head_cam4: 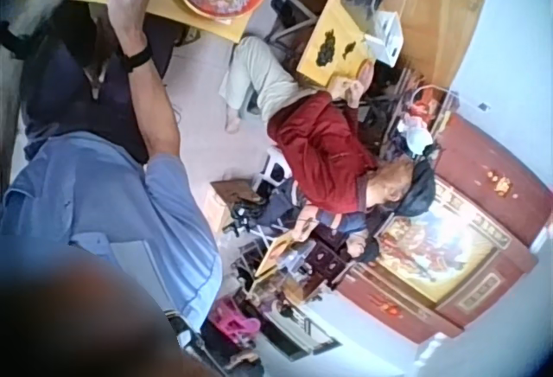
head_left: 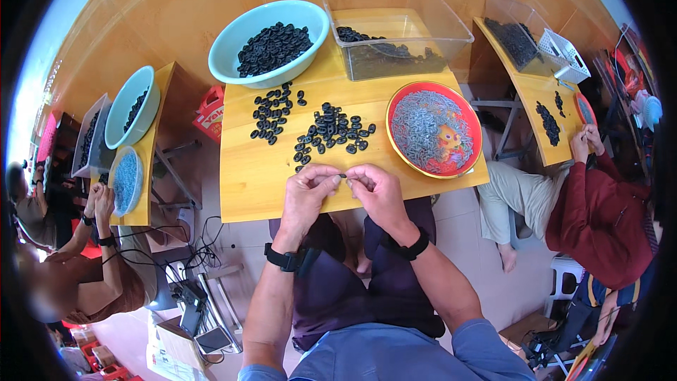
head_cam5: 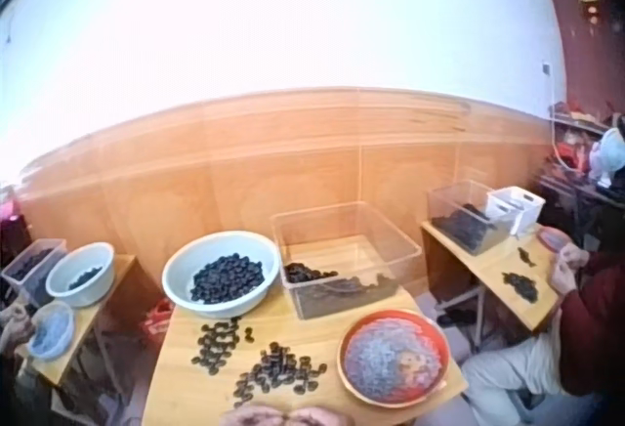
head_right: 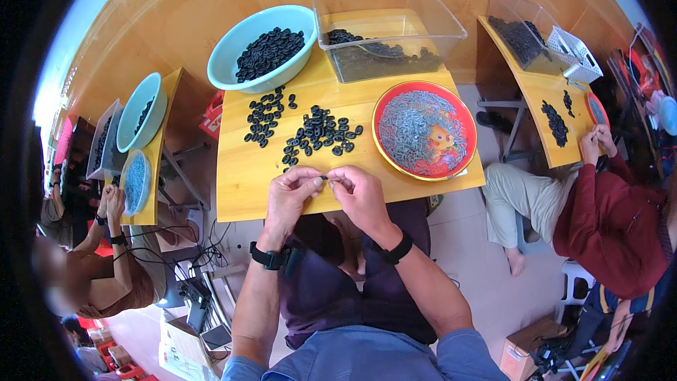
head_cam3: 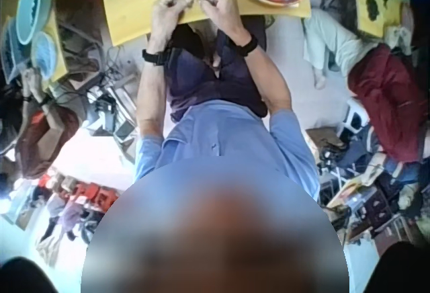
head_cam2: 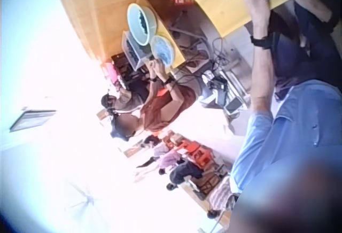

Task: Sorting small black objects into containers by hand.

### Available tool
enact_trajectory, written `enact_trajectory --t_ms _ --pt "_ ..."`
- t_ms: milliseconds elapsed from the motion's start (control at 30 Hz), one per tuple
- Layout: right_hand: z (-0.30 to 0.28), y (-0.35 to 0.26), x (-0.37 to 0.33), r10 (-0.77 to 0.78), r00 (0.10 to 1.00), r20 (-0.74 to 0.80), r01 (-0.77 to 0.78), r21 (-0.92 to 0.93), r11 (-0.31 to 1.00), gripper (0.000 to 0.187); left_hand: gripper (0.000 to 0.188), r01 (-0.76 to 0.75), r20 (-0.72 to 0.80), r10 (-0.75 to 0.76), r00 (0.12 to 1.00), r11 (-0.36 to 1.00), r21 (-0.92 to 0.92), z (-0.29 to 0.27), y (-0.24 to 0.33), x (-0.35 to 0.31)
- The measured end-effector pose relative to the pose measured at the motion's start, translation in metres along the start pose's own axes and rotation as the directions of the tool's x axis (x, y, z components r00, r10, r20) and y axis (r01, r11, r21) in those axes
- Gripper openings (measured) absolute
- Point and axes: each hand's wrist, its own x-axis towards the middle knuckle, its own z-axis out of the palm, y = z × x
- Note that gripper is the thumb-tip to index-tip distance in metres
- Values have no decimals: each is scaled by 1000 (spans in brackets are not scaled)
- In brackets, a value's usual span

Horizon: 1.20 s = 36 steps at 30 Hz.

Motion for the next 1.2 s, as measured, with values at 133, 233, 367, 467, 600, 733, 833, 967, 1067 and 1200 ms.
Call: enact_trajectory --t_ms 133,233,367,467,600,733,833,967,1067,1200 --pt "-1 -6 -2 -7 999 -43 1 -147 989 12 16 67 27 -65 998 995 -80 6 4 0" --pt "3 -4 -4 -93 994 -56 82 -173 981 11 16 51 -30 -56 998 988 -145 7 1 -2" --pt "5 -4 -4 -205 977 -62 187 -215 958 11 18 66 -18 -69 997 991 -114 5 -1 -4" --pt "3 -7 -3 -224 973 -48 204 -263 943 12 20 57 -31 -59 998 998 -38 3 -1 -6" --pt "1 -5 -3 -229 972 -46 213 -235 949 12 22 25 -68 -17 998 993 120 10 3 -10" --pt "-1 -4 -4 -159 987 -28 152 -180 972 11 22 -39 -92 57 994 982 183 16 4 -12" --pt "-3 0 -6 -43 998 -36 40 -78 996 12 19 17 -103 14 995 956 292 11 6 -11" --pt "-4 -5 -1 43 998 -39 -42 38 998 13 17 67 -97 -65 993 998 16 4 4 -5" --pt "-1 -10 4 28 999 -43 -26 47 999 13 16 98 -62 -104 993 992 -82 2 7 -2" --pt "0 -9 9 36 999 -9 -36 28 999 14 17 80 -39 -87 995 985 -152 3 8 -2"
